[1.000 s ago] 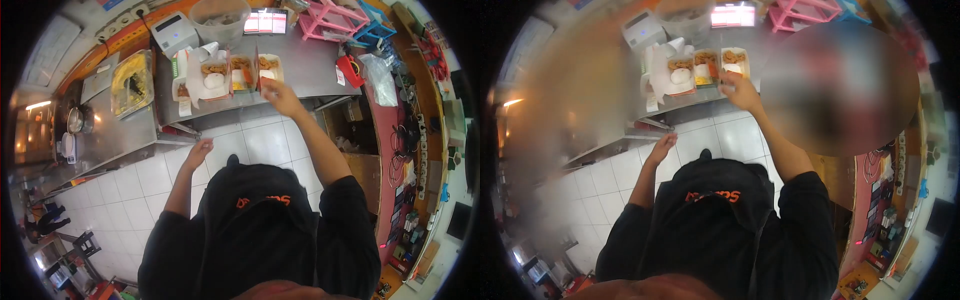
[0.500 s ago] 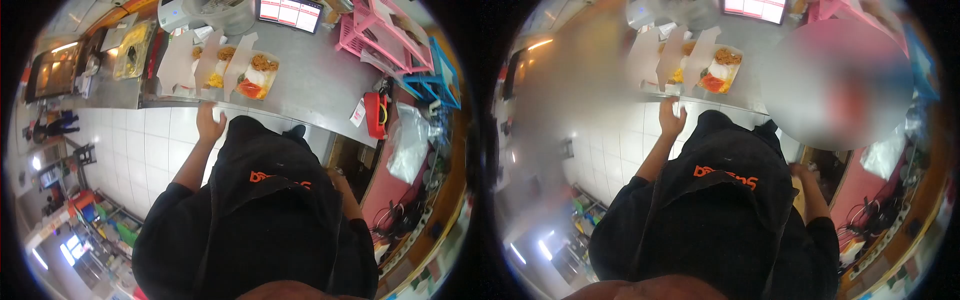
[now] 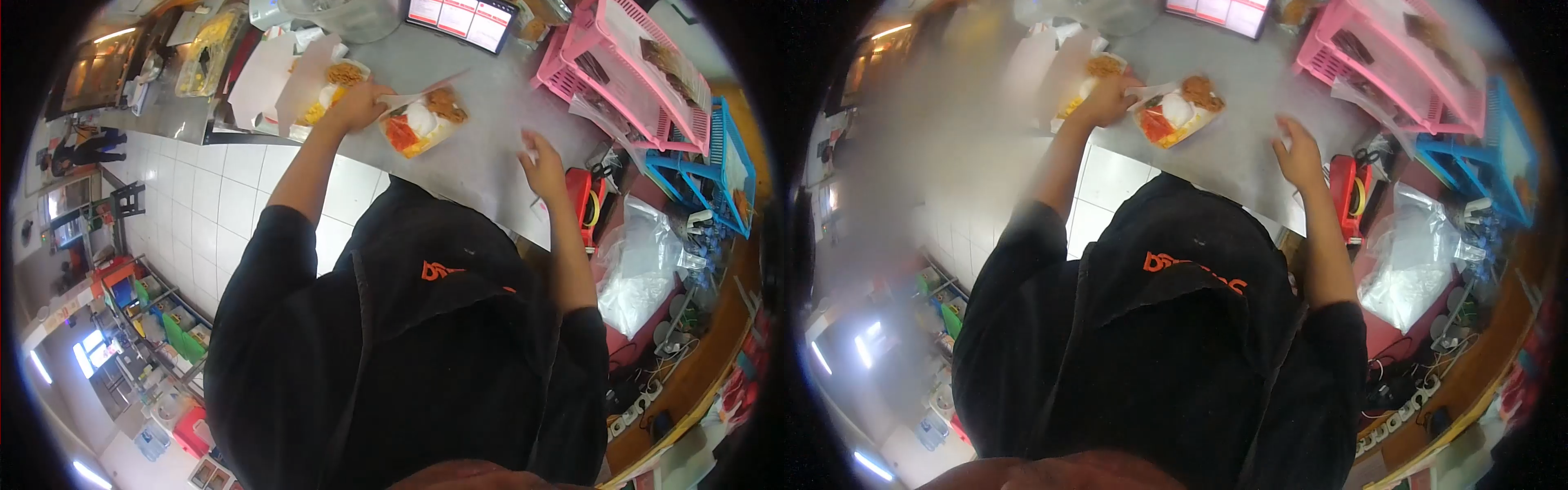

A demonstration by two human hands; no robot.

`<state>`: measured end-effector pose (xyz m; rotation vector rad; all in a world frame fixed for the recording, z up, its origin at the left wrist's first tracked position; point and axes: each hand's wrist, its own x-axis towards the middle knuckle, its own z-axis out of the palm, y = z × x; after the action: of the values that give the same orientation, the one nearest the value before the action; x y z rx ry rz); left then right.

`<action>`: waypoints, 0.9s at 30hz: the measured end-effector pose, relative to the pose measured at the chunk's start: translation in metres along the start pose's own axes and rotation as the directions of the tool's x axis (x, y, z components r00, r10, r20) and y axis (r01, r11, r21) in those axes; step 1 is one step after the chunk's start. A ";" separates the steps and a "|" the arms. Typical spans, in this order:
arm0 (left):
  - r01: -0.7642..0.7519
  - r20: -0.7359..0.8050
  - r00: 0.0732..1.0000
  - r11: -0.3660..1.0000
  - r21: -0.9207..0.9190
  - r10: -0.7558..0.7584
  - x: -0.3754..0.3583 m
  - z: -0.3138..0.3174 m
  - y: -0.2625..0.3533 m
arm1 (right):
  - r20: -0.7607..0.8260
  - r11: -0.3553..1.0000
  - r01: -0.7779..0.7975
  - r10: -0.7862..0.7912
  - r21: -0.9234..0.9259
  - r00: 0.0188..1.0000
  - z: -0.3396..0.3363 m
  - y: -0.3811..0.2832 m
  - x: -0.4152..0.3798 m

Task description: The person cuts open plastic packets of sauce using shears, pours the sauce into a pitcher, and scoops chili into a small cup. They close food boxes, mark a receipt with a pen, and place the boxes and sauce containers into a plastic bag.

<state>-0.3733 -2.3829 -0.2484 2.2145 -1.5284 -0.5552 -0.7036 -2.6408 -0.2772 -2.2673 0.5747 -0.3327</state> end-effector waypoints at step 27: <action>-0.161 0.093 0.984 0.984 0.072 0.154 -0.017 0.113 0.051 | -0.070 0.998 0.051 -0.049 0.037 0.996 0.045 0.021 -0.015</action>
<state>-0.4788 -2.3939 -0.3154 2.1270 -1.7807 -0.5578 -0.7046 -2.6184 -0.3243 -2.2430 0.5428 -0.4448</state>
